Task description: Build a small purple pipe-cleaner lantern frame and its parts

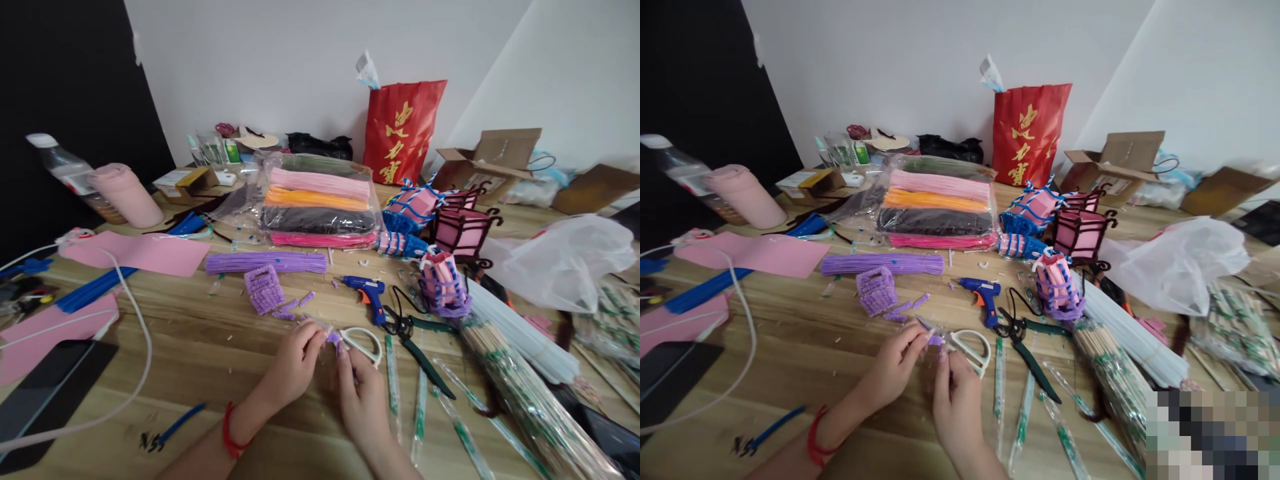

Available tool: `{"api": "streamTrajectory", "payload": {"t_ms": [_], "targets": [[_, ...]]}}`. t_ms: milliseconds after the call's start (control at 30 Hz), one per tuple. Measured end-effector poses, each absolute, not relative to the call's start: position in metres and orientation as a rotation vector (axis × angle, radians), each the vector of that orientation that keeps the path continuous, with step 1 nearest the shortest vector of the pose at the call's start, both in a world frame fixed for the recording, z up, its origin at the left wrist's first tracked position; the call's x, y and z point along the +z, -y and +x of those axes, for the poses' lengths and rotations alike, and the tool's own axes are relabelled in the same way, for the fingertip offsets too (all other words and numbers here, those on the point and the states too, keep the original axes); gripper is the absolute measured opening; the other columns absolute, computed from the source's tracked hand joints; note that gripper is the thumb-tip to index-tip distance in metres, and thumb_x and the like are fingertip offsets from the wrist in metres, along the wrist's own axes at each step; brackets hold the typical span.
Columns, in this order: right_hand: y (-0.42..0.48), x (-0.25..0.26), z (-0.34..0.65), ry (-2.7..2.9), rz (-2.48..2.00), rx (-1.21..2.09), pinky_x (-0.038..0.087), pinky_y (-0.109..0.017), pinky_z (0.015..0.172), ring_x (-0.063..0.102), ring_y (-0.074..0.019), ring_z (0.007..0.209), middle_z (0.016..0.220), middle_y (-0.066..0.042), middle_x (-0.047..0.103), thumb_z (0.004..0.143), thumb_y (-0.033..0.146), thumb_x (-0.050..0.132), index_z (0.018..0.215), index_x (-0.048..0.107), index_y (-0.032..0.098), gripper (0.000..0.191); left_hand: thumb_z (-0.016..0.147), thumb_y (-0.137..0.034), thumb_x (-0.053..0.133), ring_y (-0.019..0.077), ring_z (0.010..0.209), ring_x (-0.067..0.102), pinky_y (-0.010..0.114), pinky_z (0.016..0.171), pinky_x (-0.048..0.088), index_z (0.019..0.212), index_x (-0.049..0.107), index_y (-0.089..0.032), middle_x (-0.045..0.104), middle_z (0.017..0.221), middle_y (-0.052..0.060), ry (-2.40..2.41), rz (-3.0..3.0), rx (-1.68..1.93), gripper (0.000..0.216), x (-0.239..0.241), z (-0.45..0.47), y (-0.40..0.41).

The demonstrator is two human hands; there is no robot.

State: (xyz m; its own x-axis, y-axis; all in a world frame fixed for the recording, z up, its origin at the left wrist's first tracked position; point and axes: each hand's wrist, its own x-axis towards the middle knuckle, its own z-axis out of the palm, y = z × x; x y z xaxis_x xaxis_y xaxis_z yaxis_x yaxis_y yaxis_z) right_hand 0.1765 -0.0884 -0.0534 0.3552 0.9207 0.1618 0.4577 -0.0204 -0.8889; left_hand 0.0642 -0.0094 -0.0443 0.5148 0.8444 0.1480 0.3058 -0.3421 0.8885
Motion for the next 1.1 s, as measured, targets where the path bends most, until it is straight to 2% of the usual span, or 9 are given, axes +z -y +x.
{"api": "streamTrajectory", "payload": {"t_ms": [133, 233, 500, 633, 733, 800, 900, 967, 1100], "targets": [[0.091, -0.052, 0.186, 1.343, -1.628, 0.353, 0.028, -0.024, 0.051, 0.037, -0.0116, 0.052, 0.057, 0.004, 0.037, 0.091, 0.028, 0.041, 0.059, 0.037, 0.020, 0.033, 0.091, -0.020, 0.036, 0.0161, 0.073, 0.048, 0.027, 0.066, 0.036, 0.071, 0.049, -0.019, 0.051, 0.074, 0.002, -0.859, 2.100, 0.699, 0.024, -0.044, 0.063, 0.010], [0.086, -0.050, 0.200, 1.270, -1.640, 0.361, 0.028, -0.025, 0.051, 0.036, -0.0117, 0.051, 0.055, 0.004, 0.037, 0.090, 0.031, 0.044, 0.057, 0.040, 0.020, 0.034, 0.090, -0.020, 0.037, 0.0160, 0.072, 0.047, 0.027, 0.065, 0.036, 0.070, 0.050, -0.019, 0.051, 0.073, 0.002, -0.732, 2.157, 0.645, 0.025, -0.041, 0.062, 0.013], [0.076, -0.057, 0.190, 0.852, -1.464, 1.044, 0.024, -0.023, 0.041, 0.031, -0.0094, 0.041, 0.045, 0.006, 0.034, 0.085, 0.051, 0.046, 0.056, 0.043, 0.020, 0.043, 0.092, -0.028, 0.033, 0.0130, 0.066, 0.044, 0.024, 0.065, 0.038, 0.069, 0.043, -0.019, 0.045, 0.068, -0.002, -0.755, 1.696, 0.685, 0.027, -0.041, 0.066, 0.021], [0.080, -0.063, 0.178, 0.769, -1.467, 1.108, 0.025, -0.022, 0.037, 0.033, -0.0090, 0.037, 0.042, 0.006, 0.038, 0.085, 0.054, 0.044, 0.055, 0.043, 0.020, 0.046, 0.091, -0.031, 0.036, 0.0134, 0.065, 0.045, 0.023, 0.062, 0.037, 0.066, 0.043, -0.019, 0.045, 0.065, -0.002, -0.880, 1.701, 0.715, 0.028, -0.043, 0.068, 0.017], [0.081, -0.059, 0.186, 0.935, -1.539, 0.983, 0.039, -0.024, 0.048, 0.050, -0.0134, 0.049, 0.051, 0.001, 0.052, 0.087, 0.051, 0.043, 0.059, 0.054, 0.017, 0.045, 0.090, -0.032, 0.037, 0.0138, 0.065, 0.045, 0.023, 0.061, 0.036, 0.065, 0.044, -0.019, 0.047, 0.065, -0.001, -0.925, 1.733, 0.722, 0.029, -0.041, 0.065, 0.011], [0.080, -0.054, 0.195, 0.989, -1.538, 0.891, 0.047, -0.027, 0.062, 0.059, -0.0186, 0.072, 0.075, -0.006, 0.064, 0.088, 0.049, 0.042, 0.080, 0.064, 0.016, 0.040, 0.090, -0.035, 0.037, 0.0137, 0.063, 0.044, 0.023, 0.060, 0.035, 0.065, 0.044, -0.019, 0.046, 0.064, -0.002, -0.922, 1.703, 0.702, 0.030, -0.040, 0.063, 0.008], [0.078, -0.047, 0.204, 1.053, -1.455, 0.851, 0.050, -0.033, 0.078, 0.056, -0.0227, 0.101, 0.111, -0.010, 0.061, 0.088, 0.044, 0.045, 0.114, 0.059, 0.020, 0.037, 0.089, -0.038, 0.038, 0.0134, 0.061, 0.044, 0.024, 0.058, 0.036, 0.065, 0.046, -0.019, 0.045, 0.062, -0.002, -0.869, 1.610, 0.639, 0.032, -0.038, 0.061, 0.006], [0.078, -0.045, 0.206, 1.141, -1.395, 0.830, 0.049, -0.035, 0.083, 0.055, -0.0231, 0.105, 0.113, -0.011, 0.059, 0.085, 0.039, 0.053, 0.112, 0.060, 0.023, 0.032, 0.088, -0.040, 0.038, 0.0128, 0.059, 0.043, 0.024, 0.057, 0.035, 0.065, 0.047, -0.018, 0.046, 0.061, -0.002, -0.828, 1.532, 0.606, 0.033, -0.037, 0.061, 0.006], [0.078, -0.046, 0.206, 1.128, -1.364, 0.743, 0.050, -0.034, 0.079, 0.056, -0.0225, 0.099, 0.101, -0.009, 0.059, 0.079, 0.032, 0.063, 0.091, 0.067, 0.022, 0.015, 0.089, -0.042, 0.037, 0.0113, 0.056, 0.043, 0.023, 0.055, 0.034, 0.065, 0.051, -0.017, 0.046, 0.060, -0.002, -0.788, 1.418, 0.563, 0.037, -0.038, 0.062, 0.008]]}}
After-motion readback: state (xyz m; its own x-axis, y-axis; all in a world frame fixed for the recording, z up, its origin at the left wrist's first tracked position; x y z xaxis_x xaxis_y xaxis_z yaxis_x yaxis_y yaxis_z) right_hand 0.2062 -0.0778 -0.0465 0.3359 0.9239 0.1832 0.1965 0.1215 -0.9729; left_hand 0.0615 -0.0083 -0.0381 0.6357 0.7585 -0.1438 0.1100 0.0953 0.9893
